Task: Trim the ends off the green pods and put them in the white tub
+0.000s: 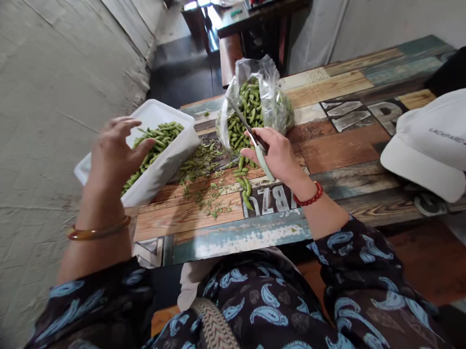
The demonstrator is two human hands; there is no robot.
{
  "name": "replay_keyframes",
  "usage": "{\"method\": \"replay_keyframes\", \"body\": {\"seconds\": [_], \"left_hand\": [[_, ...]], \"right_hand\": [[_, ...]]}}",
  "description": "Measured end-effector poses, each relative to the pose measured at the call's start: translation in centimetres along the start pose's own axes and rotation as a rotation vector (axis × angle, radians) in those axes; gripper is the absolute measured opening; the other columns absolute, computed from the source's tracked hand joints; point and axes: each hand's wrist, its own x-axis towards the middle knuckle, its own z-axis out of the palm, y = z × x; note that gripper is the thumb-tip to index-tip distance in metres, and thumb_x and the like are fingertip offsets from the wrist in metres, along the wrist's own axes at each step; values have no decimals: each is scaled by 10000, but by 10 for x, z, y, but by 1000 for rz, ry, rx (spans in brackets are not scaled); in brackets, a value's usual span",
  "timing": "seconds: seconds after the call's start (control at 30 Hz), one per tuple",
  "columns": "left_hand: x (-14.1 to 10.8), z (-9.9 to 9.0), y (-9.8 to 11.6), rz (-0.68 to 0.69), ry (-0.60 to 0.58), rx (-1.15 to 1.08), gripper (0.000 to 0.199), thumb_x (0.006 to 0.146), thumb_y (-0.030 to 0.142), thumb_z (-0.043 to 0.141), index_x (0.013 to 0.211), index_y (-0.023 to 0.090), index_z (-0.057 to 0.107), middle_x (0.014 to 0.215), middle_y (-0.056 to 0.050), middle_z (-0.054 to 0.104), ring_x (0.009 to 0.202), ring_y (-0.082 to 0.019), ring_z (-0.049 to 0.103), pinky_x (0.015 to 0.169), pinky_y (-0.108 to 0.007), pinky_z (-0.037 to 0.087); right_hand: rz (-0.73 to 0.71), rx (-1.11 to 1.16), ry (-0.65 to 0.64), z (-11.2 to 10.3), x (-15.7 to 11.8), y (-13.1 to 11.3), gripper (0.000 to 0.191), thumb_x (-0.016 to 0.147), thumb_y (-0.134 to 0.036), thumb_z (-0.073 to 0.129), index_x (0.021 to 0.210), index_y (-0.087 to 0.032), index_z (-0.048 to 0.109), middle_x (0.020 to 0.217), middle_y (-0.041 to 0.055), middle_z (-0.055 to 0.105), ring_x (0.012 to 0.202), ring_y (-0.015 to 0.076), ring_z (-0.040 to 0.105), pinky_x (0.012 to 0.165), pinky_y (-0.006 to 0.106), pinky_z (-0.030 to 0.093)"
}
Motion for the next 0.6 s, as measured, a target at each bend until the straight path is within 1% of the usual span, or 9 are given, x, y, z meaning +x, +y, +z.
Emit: {"method": "replay_keyframes", "body": {"seconds": [0.07, 0.13, 0.2, 0.23, 0.3, 0.37, 0.43, 0.53, 0.6], "left_hand": [[-11, 10, 27, 54, -54, -72, 323, 873, 258, 670, 1154, 100, 673, 1089, -74, 680, 915, -172, 631, 918, -384, 511], [-24, 26, 62, 195, -161, -180, 198, 896, 223, 616, 1044, 134, 712, 977, -67, 683, 848, -158, 617, 818, -333, 511], [-37, 47, 95, 379, -311, -224, 179, 900, 188, 581, 1012, 164, 718, 978, -77, 672, 872, -168, 606, 801, -319, 496], [-43, 57, 109, 446, -369, -214, 191, 908, 163, 548, 995, 165, 718, 953, -82, 659, 863, -169, 597, 792, -316, 490], [-54, 76, 130, 527, -450, -161, 242, 910, 112, 489, 991, 157, 712, 938, -92, 627, 855, -174, 583, 792, -317, 480], [-63, 89, 141, 594, -496, -118, 250, 894, 97, 486, 1005, 165, 699, 990, -102, 605, 886, -191, 575, 795, -321, 476], [-69, 94, 144, 588, -513, -82, 217, 897, 110, 486, 973, 160, 683, 1015, -110, 591, 894, -202, 569, 786, -322, 472], [-73, 93, 140, 497, -494, -74, 181, 900, 110, 473, 920, 140, 650, 1013, -121, 590, 898, -211, 566, 774, -324, 464], [-74, 91, 135, 400, -480, -151, 150, 879, 95, 487, 900, 140, 629, 982, -112, 600, 876, -203, 563, 749, -314, 455]], "right_hand": [[32, 23, 1, -1, 1, 3, 438, 827, -537, 712, 1109, -204, 681, 926, 52, 695, 845, 198, 651, 804, 366, 555], [46, 37, 1, -1, 1, 5, 448, 823, -541, 715, 1112, -201, 679, 923, 50, 693, 845, 194, 649, 794, 357, 553], [48, 42, -5, -1, 1, 6, 449, 822, -530, 719, 1114, -192, 681, 916, 52, 689, 834, 191, 646, 783, 353, 550], [47, 41, -11, -1, 1, 6, 443, 821, -517, 723, 1113, -187, 683, 910, 52, 687, 824, 189, 644, 778, 352, 547], [43, 38, -23, 0, 1, 5, 421, 823, -485, 727, 1112, -181, 689, 897, 51, 681, 806, 187, 640, 768, 352, 543], [39, 36, -29, 0, -1, 4, 398, 826, -452, 727, 1115, -181, 691, 894, 50, 678, 803, 188, 639, 761, 352, 540], [41, 34, -29, 1, -2, 2, 389, 825, -426, 729, 1127, -184, 689, 901, 49, 679, 812, 192, 641, 760, 352, 540], [50, 37, -42, 1, -4, 1, 379, 827, -399, 724, 1142, -192, 685, 910, 48, 676, 818, 195, 645, 748, 348, 541], [56, 38, -53, 2, -4, 1, 374, 825, -388, 727, 1142, -195, 685, 914, 49, 674, 825, 198, 646, 747, 344, 541]]}}
